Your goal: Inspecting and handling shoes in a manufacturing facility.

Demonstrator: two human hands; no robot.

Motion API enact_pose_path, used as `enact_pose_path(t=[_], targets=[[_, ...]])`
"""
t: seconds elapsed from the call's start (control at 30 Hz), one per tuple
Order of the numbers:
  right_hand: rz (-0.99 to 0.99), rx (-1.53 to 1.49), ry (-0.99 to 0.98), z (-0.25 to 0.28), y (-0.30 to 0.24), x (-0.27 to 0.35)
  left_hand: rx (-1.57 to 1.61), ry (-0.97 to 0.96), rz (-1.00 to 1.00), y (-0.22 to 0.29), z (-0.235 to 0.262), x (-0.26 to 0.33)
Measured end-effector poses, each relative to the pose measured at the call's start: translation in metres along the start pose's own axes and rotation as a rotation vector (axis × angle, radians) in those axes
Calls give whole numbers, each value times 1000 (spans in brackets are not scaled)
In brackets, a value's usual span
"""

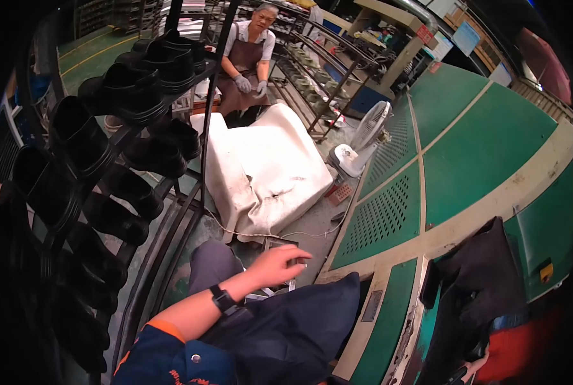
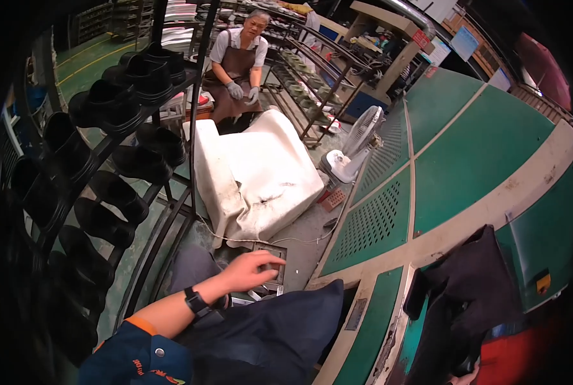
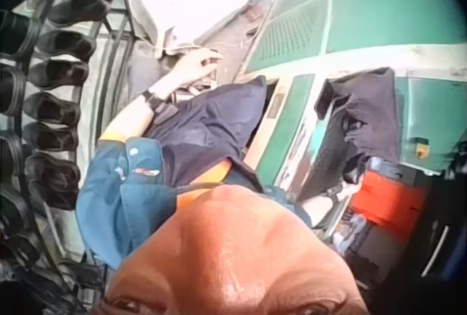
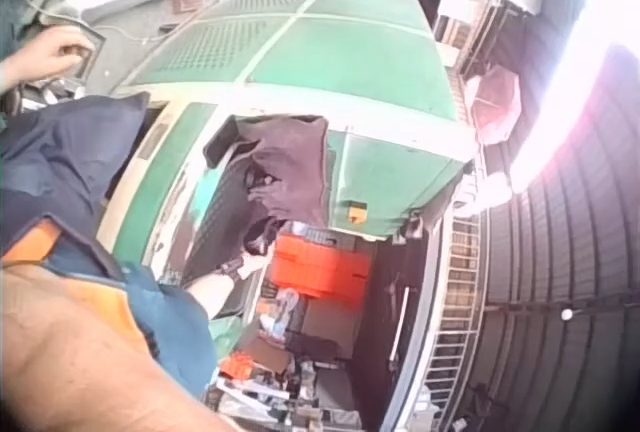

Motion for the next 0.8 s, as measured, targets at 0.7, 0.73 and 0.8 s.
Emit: enact_pose_path(t=[0.7, 0.73, 0.8], targets=[[-1209, -177, -616, -284, 431, 398, 1347, -488, 796, -9, -65, 100], [-1236, -136, -614, -282, 452, 399, 1374, -484, 785, -22, -71, 104], [-1248, -29, -552, -279, 481, 398, 1442, -407, 894, -42, -79, 109]])
Point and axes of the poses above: each hand's wrist, its own x-axis away from the middle knuckle, its own z-axis out of the back of the hand, y = z × x, the point moved 1 cm from there along -x, towards the middle knuckle, and after that the axes turned 15 degrees about -x, right-handed, at the moved point
